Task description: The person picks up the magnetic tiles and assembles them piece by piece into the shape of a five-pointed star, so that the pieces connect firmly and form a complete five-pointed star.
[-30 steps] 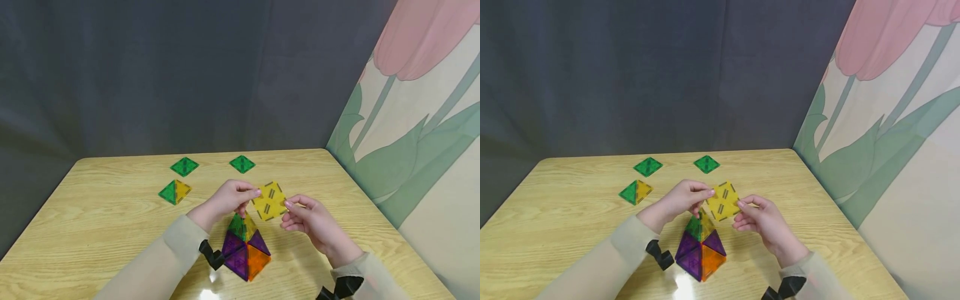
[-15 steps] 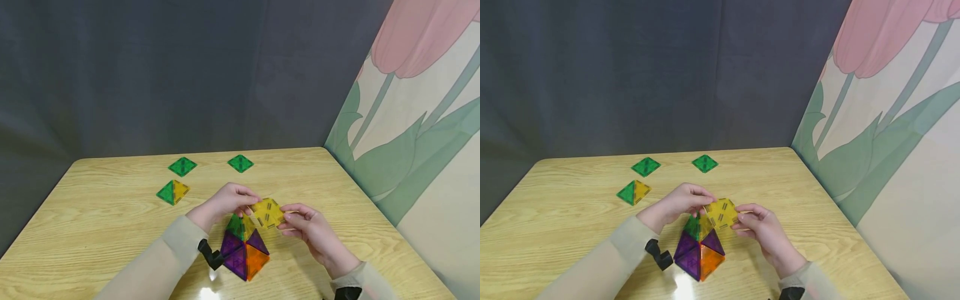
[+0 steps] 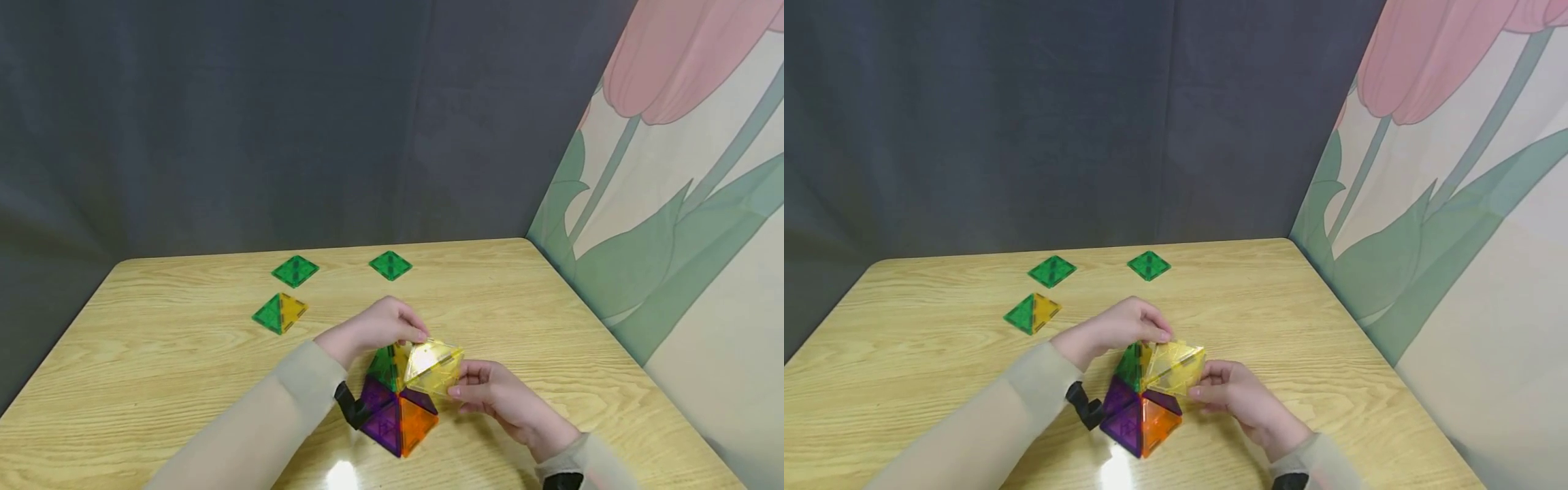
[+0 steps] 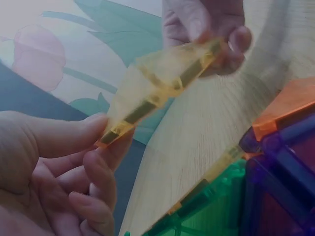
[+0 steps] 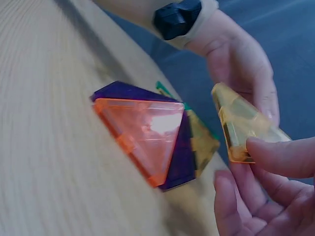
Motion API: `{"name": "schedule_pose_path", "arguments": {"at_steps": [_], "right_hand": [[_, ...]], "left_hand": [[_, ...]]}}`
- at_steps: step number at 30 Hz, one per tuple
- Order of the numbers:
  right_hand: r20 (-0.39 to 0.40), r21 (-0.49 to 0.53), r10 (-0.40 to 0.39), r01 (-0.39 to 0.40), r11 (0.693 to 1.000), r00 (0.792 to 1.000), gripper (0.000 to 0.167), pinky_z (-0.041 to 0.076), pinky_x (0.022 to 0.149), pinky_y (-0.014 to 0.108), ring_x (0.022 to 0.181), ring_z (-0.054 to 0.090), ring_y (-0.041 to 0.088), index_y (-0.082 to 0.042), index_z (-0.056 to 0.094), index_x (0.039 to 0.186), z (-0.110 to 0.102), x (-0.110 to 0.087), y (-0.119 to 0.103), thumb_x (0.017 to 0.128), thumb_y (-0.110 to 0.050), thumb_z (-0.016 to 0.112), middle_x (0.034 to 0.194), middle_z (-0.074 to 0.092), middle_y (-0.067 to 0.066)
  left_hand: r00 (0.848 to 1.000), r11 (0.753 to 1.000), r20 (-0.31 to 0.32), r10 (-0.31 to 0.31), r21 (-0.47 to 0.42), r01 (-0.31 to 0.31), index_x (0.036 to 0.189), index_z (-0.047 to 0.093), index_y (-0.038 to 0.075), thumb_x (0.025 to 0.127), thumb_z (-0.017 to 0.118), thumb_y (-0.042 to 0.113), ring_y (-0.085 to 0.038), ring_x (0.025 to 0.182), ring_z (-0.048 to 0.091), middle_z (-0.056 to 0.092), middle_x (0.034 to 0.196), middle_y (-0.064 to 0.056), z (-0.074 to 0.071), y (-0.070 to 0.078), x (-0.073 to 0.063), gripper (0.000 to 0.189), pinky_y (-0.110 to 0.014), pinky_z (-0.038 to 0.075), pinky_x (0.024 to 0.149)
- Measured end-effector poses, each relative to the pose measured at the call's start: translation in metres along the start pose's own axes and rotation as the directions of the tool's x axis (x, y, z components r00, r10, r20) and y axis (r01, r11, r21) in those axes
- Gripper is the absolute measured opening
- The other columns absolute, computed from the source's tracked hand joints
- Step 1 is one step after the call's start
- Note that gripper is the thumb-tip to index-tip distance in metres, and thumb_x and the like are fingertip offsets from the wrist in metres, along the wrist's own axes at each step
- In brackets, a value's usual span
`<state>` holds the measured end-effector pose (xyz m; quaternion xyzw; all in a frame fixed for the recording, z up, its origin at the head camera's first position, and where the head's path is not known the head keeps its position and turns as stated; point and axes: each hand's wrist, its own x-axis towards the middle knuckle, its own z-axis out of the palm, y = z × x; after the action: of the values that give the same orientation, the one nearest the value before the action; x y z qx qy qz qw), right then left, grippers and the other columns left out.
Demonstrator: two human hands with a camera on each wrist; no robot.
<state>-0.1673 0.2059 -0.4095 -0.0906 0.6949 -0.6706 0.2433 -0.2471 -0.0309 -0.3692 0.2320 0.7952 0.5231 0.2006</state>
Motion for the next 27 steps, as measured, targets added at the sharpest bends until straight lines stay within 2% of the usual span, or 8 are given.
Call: {"name": "schedule_pose_path", "arguments": {"at_steps": [3, 6, 8, 14, 21, 27], "right_hand": [[-0.033, -0.034, 0.014, -0.015, 0.999, 0.999, 0.022, 0.054, 0.065, 0.027, 0.078, 0.059, 0.017, 0.005, 0.065, 0.107, 0.002, 0.002, 0.006, 0.089, -0.006, 0.071, 0.087, 0.063, 0.006], [-0.061, -0.056, 0.025, -0.029, 0.998, 0.998, 0.023, 0.051, 0.06, 0.024, 0.072, 0.057, 0.016, 0.005, 0.065, 0.105, 0.003, 0.003, 0.01, 0.087, -0.006, 0.073, 0.082, 0.063, 0.005], [-0.066, -0.049, 0.035, -0.038, 0.998, 0.997, 0.023, 0.051, 0.058, 0.023, 0.072, 0.058, 0.016, 0.006, 0.066, 0.105, 0.004, 0.004, 0.013, 0.087, -0.006, 0.073, 0.082, 0.064, 0.006], [-0.046, -0.037, 0.06, -0.062, 0.997, 0.997, 0.022, 0.053, 0.057, 0.024, 0.07, 0.063, 0.017, 0.007, 0.065, 0.105, 0.003, 0.005, 0.02, 0.089, -0.007, 0.071, 0.079, 0.067, 0.008], [-0.014, -0.007, 0.086, -0.086, 0.996, 0.996, 0.018, 0.055, 0.054, 0.023, 0.068, 0.065, 0.015, 0.007, 0.063, 0.102, 0.003, 0.005, 0.021, 0.092, -0.006, 0.067, 0.081, 0.068, 0.01], [0.0, 0.002, 0.112, -0.112, 0.994, 0.994, 0.016, 0.055, 0.053, 0.023, 0.066, 0.066, 0.015, 0.007, 0.063, 0.102, 0.003, 0.005, 0.022, 0.093, -0.006, 0.065, 0.083, 0.068, 0.011]], "left_hand": [[0.999, 0.999, 0.053, 0.012, 0.039, -0.014, 0.094, 0.076, 0.001, 0.094, 0.067, 0.008, -0.017, 0.066, 0.053, 0.068, 0.082, -0.001, 0.003, 0.002, 0.003, 0.011, -0.03, 0.048, 0.061], [0.997, 0.997, 0.075, -0.003, 0.076, -0.003, 0.092, 0.076, 0.002, 0.095, 0.067, 0.008, -0.015, 0.062, 0.049, 0.067, 0.078, 0.0, 0.008, 0.002, 0.006, 0.011, -0.025, 0.042, 0.054], [0.997, 0.995, 0.077, -0.014, 0.102, 0.006, 0.091, 0.076, 0.003, 0.095, 0.067, 0.007, -0.016, 0.061, 0.049, 0.066, 0.076, 0.0, 0.011, 0.0, 0.009, 0.011, -0.023, 0.039, 0.052], [0.997, 0.978, 0.066, -0.046, 0.204, 0.032, 0.087, 0.076, 0.005, 0.094, 0.067, 0.006, -0.016, 0.062, 0.052, 0.066, 0.074, -0.001, 0.017, -0.003, 0.012, 0.012, -0.023, 0.043, 0.053], [0.996, 0.921, 0.066, -0.066, 0.389, 0.035, 0.082, 0.076, 0.01, 0.093, 0.069, 0.008, -0.012, 0.063, 0.048, 0.064, 0.078, 0.005, 0.021, 0.004, 0.012, 0.014, -0.023, 0.042, 0.055], [0.99, 0.89, 0.095, -0.108, 0.452, 0.054, 0.081, 0.075, 0.012, 0.093, 0.069, 0.008, -0.011, 0.065, 0.05, 0.063, 0.079, 0.007, 0.026, 0.007, 0.013, 0.014, -0.022, 0.044, 0.058]]}}
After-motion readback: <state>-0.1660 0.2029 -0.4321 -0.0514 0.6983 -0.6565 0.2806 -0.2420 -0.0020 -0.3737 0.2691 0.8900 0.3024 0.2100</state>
